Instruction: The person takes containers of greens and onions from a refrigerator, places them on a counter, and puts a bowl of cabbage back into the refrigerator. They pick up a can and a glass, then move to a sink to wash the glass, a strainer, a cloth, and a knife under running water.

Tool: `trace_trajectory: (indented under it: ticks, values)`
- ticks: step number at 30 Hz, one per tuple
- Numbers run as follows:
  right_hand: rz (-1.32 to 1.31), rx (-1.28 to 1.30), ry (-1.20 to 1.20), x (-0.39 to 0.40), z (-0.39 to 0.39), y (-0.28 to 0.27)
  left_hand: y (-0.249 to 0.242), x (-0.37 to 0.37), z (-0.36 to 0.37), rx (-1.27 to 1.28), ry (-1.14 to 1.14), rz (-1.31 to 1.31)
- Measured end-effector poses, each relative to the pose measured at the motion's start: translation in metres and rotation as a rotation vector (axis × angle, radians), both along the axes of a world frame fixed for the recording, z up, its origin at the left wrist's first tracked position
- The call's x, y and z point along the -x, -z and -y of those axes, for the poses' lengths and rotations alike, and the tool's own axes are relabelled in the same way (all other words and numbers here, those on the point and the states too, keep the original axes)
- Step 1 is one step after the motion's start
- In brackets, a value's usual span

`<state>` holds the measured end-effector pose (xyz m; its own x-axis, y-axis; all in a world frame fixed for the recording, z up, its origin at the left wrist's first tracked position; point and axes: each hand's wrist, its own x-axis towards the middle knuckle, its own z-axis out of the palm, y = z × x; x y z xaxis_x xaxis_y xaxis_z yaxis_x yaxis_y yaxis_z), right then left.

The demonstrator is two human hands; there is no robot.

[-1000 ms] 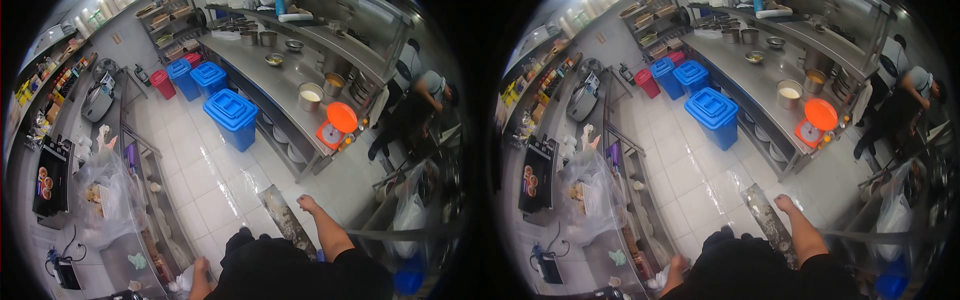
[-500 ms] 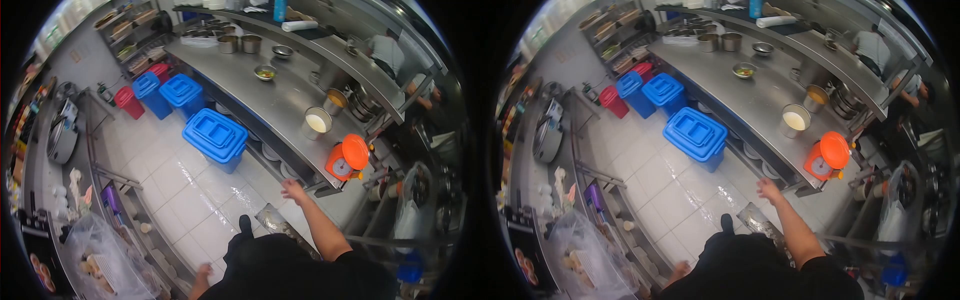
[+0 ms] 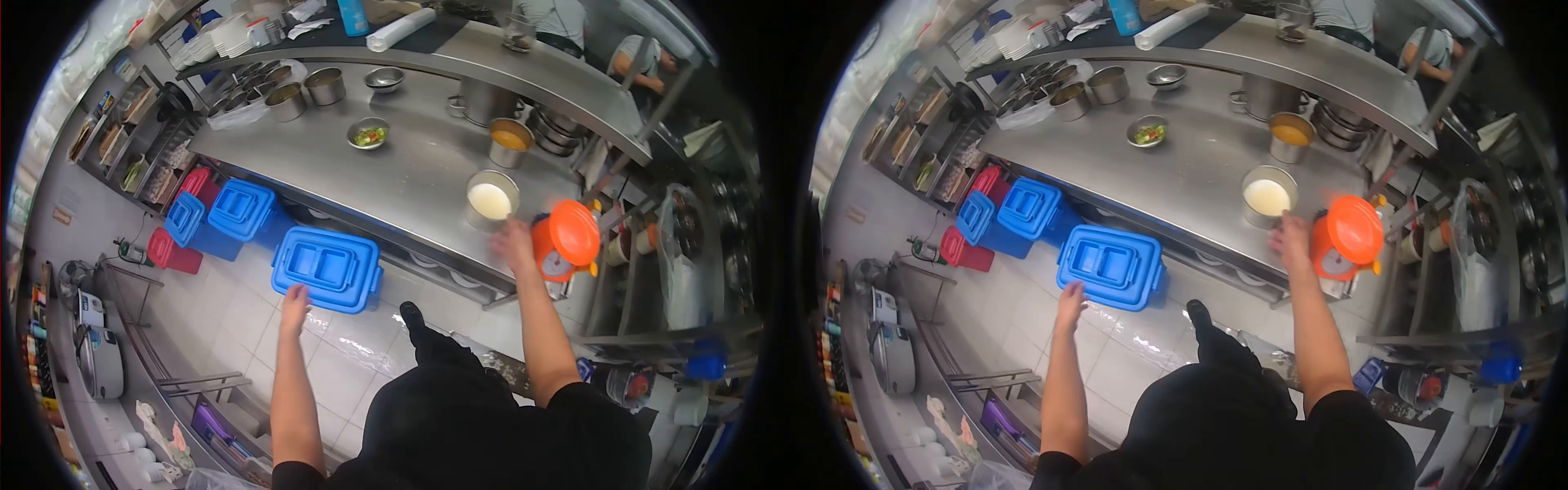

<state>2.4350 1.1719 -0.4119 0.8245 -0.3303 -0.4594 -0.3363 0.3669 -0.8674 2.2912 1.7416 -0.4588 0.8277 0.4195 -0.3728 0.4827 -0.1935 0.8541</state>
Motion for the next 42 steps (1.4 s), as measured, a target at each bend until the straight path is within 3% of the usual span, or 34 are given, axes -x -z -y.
trace_trajectory:
  ticks: [2, 4, 8, 9, 12, 15, 20, 24, 27, 32, 34, 36, 38, 40, 42]
  values:
    - [-0.029, 0.025, 0.108, -0.023, -0.006, -0.008, 0.022, -0.061, 0.004, -0.32, 0.288, 0.084]
    - [-0.048, 0.082, 0.177, -0.043, -0.002, 0.015, 0.001, -0.1, 0.02, -0.421, 0.397, 0.048]
    - [0.142, -0.099, 0.213, -0.047, 0.01, 0.05, -0.016, -0.141, -0.016, -0.434, 0.46, -0.108]
    - [0.121, -0.048, 0.196, -0.044, 0.005, 0.046, -0.01, -0.141, -0.036, -0.433, 0.395, -0.118]
    - [0.042, 0.099, 0.176, -0.039, -0.021, 0.012, 0.001, -0.115, -0.094, -0.123, 0.009, -0.178]
    - [0.057, 0.103, 0.037, -0.055, -0.056, -0.014, 0.002, -0.062, -0.114, -0.002, -0.307, -0.252]
    - [0.07, 0.016, -0.267, -0.124, -0.166, -0.043, 0.023, 0.008, -0.094, 0.207, -0.509, -0.355]
    - [0.112, -0.151, -0.422, -0.205, -0.292, -0.014, 0.024, -0.004, -0.071, 0.286, -0.515, -0.342]
    - [0.128, -0.19, -0.481, -0.273, -0.397, -0.011, 0.001, -0.045, -0.082, 0.095, -0.363, -0.379]
    - [0.047, -0.205, -0.408, -0.371, -0.533, 0.007, 0.005, -0.137, -0.175, -0.225, -0.311, -0.003]
    - [0.088, -0.171, -0.337, -0.392, -0.567, 0.005, -0.019, -0.182, -0.194, -0.302, -0.23, 0.123]
    - [0.109, -0.148, -0.283, -0.414, -0.595, 0.008, -0.082, -0.258, -0.213, -0.353, -0.136, 0.264]
    - [0.166, -0.161, -0.3, -0.435, -0.613, 0.024, -0.114, -0.328, -0.239, -0.332, -0.055, 0.466]
    - [0.171, -0.157, -0.331, -0.434, -0.622, 0.03, -0.199, -0.391, -0.246, -0.466, 0.103, 0.626]
    - [0.145, -0.128, -0.373, -0.42, -0.623, 0.008, -0.253, -0.457, -0.263, -0.623, 0.213, 0.802]
